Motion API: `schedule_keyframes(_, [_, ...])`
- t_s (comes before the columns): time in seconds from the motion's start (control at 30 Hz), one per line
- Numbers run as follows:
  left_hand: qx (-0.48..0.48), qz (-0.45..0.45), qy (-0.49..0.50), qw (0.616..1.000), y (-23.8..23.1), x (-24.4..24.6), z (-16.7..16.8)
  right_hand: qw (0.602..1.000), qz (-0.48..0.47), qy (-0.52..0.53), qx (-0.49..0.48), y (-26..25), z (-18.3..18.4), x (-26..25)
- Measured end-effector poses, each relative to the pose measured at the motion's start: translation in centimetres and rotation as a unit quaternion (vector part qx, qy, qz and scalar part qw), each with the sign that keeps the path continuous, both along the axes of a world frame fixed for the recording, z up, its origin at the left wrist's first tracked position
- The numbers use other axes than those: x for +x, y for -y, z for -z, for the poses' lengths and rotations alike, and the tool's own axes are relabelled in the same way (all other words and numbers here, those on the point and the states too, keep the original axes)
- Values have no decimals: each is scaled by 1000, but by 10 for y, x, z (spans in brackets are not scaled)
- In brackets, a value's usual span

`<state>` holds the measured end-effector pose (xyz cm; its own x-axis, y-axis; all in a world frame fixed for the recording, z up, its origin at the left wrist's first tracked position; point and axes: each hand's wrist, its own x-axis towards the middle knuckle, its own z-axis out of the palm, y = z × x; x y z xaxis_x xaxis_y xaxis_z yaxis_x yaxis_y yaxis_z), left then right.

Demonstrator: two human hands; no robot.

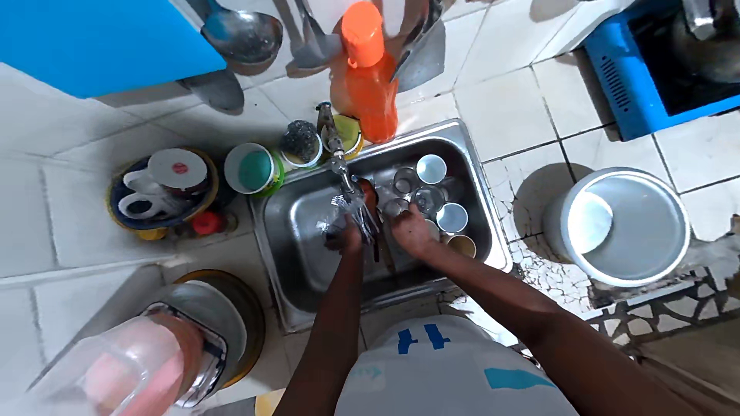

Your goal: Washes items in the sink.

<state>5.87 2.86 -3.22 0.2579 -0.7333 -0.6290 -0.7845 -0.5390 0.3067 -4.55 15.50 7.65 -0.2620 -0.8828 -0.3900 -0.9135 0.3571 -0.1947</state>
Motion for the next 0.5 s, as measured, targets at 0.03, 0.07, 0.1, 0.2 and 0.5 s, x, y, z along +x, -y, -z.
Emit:
schedule_keyframes(0.03, [-3,-6,-18,1000,0,-6,2,1000,-4,-8,9,0,0,1])
schedule_keyframes(0.07, [-6,-13,-37,999,0,-13,2,1000,-7,-7,21,-1,-1,1])
schedule_keyframes(0.1, [-11,-15,-50,999,-1,-20,1,1000,-9,-8,24,-2,-1,2])
schedule_keyframes(0.2, [-38,16,-94,995,-9,-39,5,1000,-10,-10,23,-4,-4,6])
schedule_keyframes(0.5, [-20,151,26,988,-10,-92,1,998,58,30,26,-5,-12,15])
